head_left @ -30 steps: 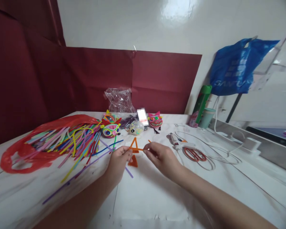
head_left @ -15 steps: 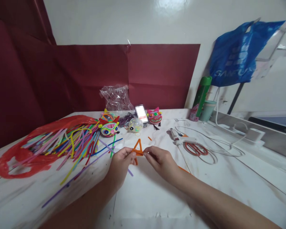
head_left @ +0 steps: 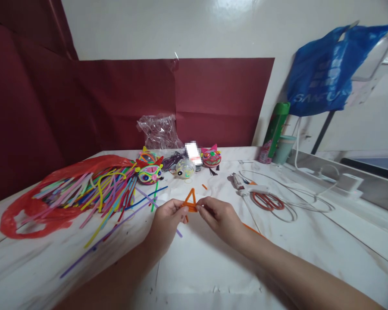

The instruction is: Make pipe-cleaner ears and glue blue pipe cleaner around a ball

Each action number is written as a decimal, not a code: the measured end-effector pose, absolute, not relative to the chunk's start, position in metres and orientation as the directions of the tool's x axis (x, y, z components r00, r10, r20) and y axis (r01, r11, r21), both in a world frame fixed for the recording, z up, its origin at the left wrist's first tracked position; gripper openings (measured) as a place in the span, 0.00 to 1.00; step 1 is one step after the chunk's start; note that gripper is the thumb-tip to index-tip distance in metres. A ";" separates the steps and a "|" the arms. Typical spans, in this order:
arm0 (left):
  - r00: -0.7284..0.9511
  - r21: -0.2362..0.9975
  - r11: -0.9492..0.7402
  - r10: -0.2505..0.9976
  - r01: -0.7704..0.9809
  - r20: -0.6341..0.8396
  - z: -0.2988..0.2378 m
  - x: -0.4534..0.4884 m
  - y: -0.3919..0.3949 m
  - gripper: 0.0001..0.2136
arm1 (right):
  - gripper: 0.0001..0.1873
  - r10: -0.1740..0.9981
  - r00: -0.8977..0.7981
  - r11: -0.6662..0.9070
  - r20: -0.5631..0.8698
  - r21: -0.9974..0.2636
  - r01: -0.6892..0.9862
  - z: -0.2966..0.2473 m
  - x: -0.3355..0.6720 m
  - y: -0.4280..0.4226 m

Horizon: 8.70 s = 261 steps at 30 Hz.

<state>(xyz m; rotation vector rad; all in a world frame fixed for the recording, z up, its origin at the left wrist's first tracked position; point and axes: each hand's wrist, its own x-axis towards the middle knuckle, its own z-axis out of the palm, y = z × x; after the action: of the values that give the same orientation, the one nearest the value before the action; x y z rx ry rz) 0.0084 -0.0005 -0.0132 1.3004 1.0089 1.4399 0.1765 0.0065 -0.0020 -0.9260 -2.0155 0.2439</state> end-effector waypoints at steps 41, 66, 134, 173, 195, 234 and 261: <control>0.106 0.987 -0.136 0.984 -0.082 0.144 -0.016 0.013 -0.003 0.09 | 0.08 0.907 -0.303 0.344 0.292 -0.929 0.133 -0.001 0.173 0.016; 0.083 0.962 -0.116 0.987 -0.246 0.141 -0.010 0.013 -0.006 0.18 | 0.05 0.923 -0.348 0.212 0.163 -0.972 0.106 -0.001 0.169 0.012; 0.246 0.961 -0.277 0.931 -0.009 0.271 -0.006 0.002 -0.018 0.09 | 0.06 0.757 -0.304 0.646 0.578 -0.729 0.224 0.007 0.174 -0.008; -0.084 0.881 -0.426 0.905 -0.206 0.418 0.002 0.021 -0.021 0.32 | 0.11 0.659 -0.300 0.751 0.690 -0.585 0.306 -0.005 0.170 -0.012; 0.031 0.931 -0.111 0.991 -0.347 0.130 0.007 0.016 -0.012 0.10 | 0.12 0.878 -0.380 0.297 0.291 -0.954 -0.045 -0.007 0.165 -0.002; 0.281 0.948 0.104 0.960 -0.302 -0.016 0.004 0.006 -0.010 0.15 | 0.13 0.749 -0.493 0.426 0.443 -0.892 -0.154 0.002 0.176 0.005; 0.315 0.970 0.067 0.949 -0.232 0.009 0.007 0.003 -0.012 0.16 | 0.18 0.634 -0.595 0.530 0.494 -0.838 -0.131 -0.001 0.176 0.006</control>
<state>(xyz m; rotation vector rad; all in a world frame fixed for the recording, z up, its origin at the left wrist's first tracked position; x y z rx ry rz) 0.0030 -0.0122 0.0067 1.1455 0.8168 1.0583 0.1764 0.0058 -0.0010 -0.4113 -1.9246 1.1440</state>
